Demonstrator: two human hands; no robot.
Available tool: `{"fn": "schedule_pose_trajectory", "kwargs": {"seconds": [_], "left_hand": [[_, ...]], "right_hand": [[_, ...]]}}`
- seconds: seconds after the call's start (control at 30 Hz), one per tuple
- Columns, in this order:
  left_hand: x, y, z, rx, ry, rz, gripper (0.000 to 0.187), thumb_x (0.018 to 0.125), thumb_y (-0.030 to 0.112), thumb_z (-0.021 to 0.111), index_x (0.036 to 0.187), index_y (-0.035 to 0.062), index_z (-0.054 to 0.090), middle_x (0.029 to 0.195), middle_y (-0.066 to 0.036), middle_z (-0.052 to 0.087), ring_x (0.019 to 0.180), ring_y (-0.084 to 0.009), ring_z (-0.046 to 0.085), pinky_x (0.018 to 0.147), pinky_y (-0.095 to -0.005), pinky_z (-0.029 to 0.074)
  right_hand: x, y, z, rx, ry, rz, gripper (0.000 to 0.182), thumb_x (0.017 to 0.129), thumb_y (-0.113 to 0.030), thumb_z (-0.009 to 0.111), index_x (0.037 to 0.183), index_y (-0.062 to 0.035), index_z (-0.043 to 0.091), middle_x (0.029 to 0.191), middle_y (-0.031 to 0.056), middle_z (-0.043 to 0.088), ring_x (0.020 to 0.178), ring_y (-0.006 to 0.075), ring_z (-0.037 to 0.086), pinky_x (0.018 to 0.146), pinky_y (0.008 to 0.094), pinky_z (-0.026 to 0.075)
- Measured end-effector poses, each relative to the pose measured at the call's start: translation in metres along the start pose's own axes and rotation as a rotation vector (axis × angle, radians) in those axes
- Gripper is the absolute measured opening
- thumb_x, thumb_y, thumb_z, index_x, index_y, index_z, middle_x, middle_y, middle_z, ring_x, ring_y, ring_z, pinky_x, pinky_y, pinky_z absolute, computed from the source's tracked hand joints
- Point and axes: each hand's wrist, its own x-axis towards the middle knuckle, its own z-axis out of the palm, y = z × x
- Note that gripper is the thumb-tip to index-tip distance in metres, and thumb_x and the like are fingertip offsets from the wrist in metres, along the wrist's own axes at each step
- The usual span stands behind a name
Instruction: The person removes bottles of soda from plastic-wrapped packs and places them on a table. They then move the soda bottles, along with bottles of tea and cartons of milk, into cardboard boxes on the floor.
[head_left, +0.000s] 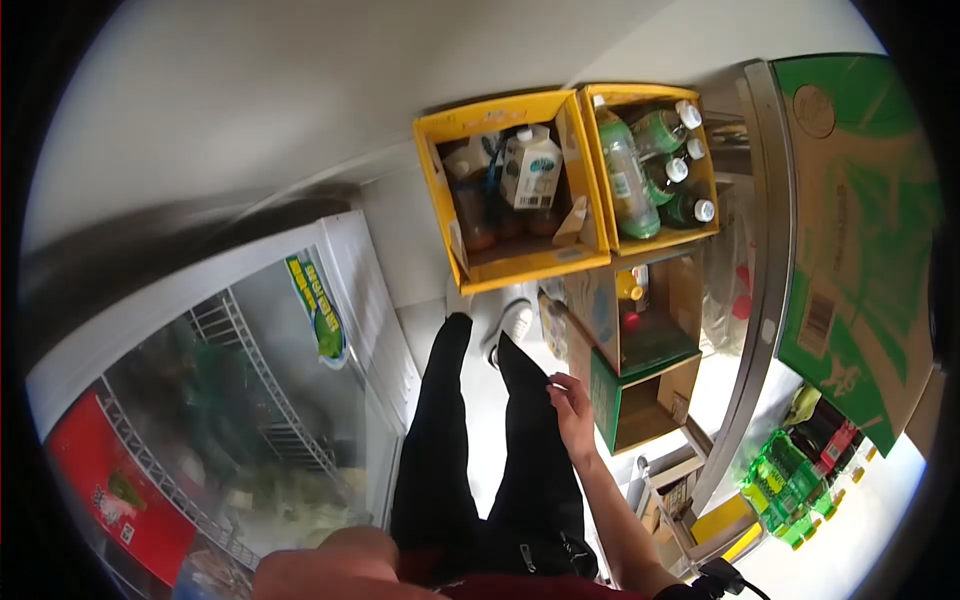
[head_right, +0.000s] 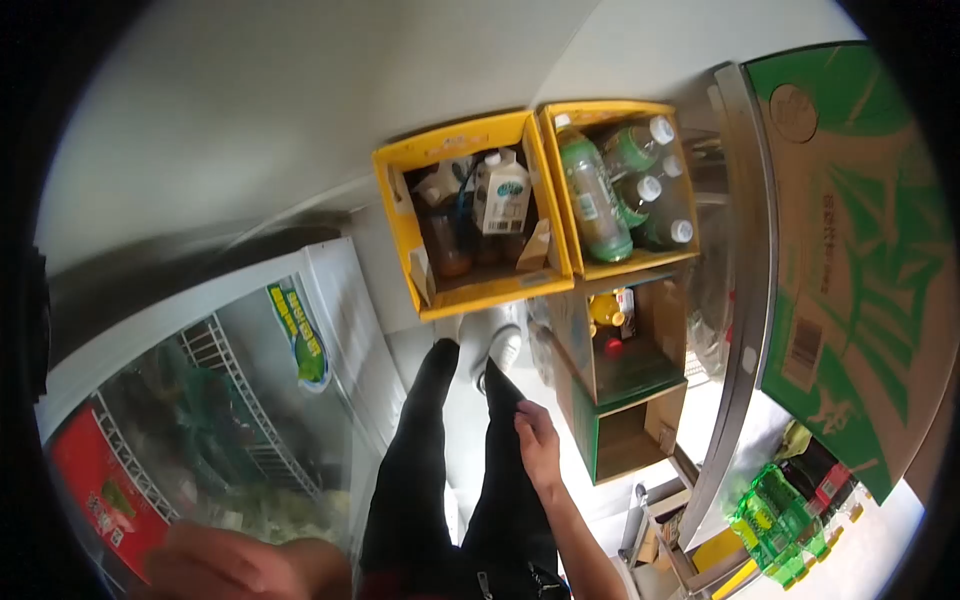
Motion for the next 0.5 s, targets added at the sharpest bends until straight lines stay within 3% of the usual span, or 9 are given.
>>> {"fn": "schedule_pose_trajectory", "kwargs": {"seconds": [0.03,0.07,0.1,0.17,0.23,0.33,0.5], "left_hand": [[0.000,-0.008,-0.002,-0.003,0.000,0.013,0.039,0.083,0.034,0.042,0.118,0.0167,0.042,0.078,-0.004,0.044,0.066,-0.0193,0.046,0.054,-0.0360,0.043],[-0.004,-0.021,-0.004,0.160,-0.010,-0.012,0.016,0.081,0.021,0.044,0.094,0.0121,0.046,0.072,-0.006,0.048,0.063,-0.0189,0.050,0.052,-0.0330,0.045],[-0.003,-0.034,-0.001,0.317,-0.025,-0.035,0.010,0.079,0.009,0.045,0.070,0.0075,0.050,0.067,-0.007,0.052,0.059,-0.0185,0.054,0.051,-0.0300,0.046],[0.002,-0.072,0.022,-0.099,0.212,0.132,0.003,0.070,0.001,0.051,0.068,0.0022,0.052,0.072,-0.011,0.056,0.066,-0.0201,0.054,0.063,-0.0277,0.045],[-0.002,-0.088,0.044,-0.029,0.413,-0.112,0.009,0.068,-0.007,0.046,0.068,-0.0006,0.052,0.062,-0.011,0.055,0.057,-0.0181,0.052,0.053,-0.0248,0.044],[-0.018,-0.119,0.055,-0.032,0.334,-0.205,0.015,0.069,-0.012,0.041,0.072,-0.0030,0.052,0.068,-0.011,0.055,0.060,-0.0160,0.052,0.056,-0.0248,0.043],[-0.038,-0.134,0.081,-0.327,0.334,-0.568,0.016,0.080,-0.006,0.037,0.084,-0.0029,0.052,0.076,-0.008,0.052,0.068,-0.0124,0.051,0.065,-0.0230,0.042]], "right_hand": [[0.010,-0.013,0.003,0.001,0.006,-0.011,0.027,0.082,-0.014,0.048,0.104,0.0010,0.049,0.090,0.0091,0.057,0.083,0.0135,0.052,0.074,0.0241,0.040],[0.018,-0.023,0.004,0.040,-0.048,-0.008,0.026,0.082,-0.013,0.047,0.104,0.0009,0.049,0.092,0.0088,0.056,0.086,0.0139,0.052,0.075,0.0244,0.040],[0.023,-0.032,0.005,0.080,-0.097,-0.003,0.024,0.082,-0.012,0.047,0.103,0.0007,0.050,0.094,0.0084,0.056,0.089,0.0144,0.053,0.076,0.0248,0.041],[0.036,-0.050,0.004,0.138,-0.094,-0.008,0.022,0.082,-0.009,0.047,0.102,0.0011,0.050,0.095,0.0084,0.056,0.088,0.0139,0.052,0.077,0.0251,0.041],[0.046,-0.060,0.004,0.033,-0.083,-0.153,0.022,0.082,-0.008,0.048,0.102,0.0012,0.051,0.095,0.0089,0.056,0.089,0.0136,0.052,0.078,0.0252,0.040],[0.063,-0.116,0.009,0.037,-0.021,-0.268,0.022,0.083,-0.006,0.047,0.102,0.0020,0.050,0.096,0.0097,0.055,0.092,0.0150,0.051,0.082,0.0260,0.039],[0.148,-0.169,0.045,-0.137,-0.045,-0.578,0.032,0.080,-0.008,0.049,0.110,0.0023,0.043,0.108,0.0164,0.049,0.102,0.0236,0.049,0.085,0.0316,0.039]]}}
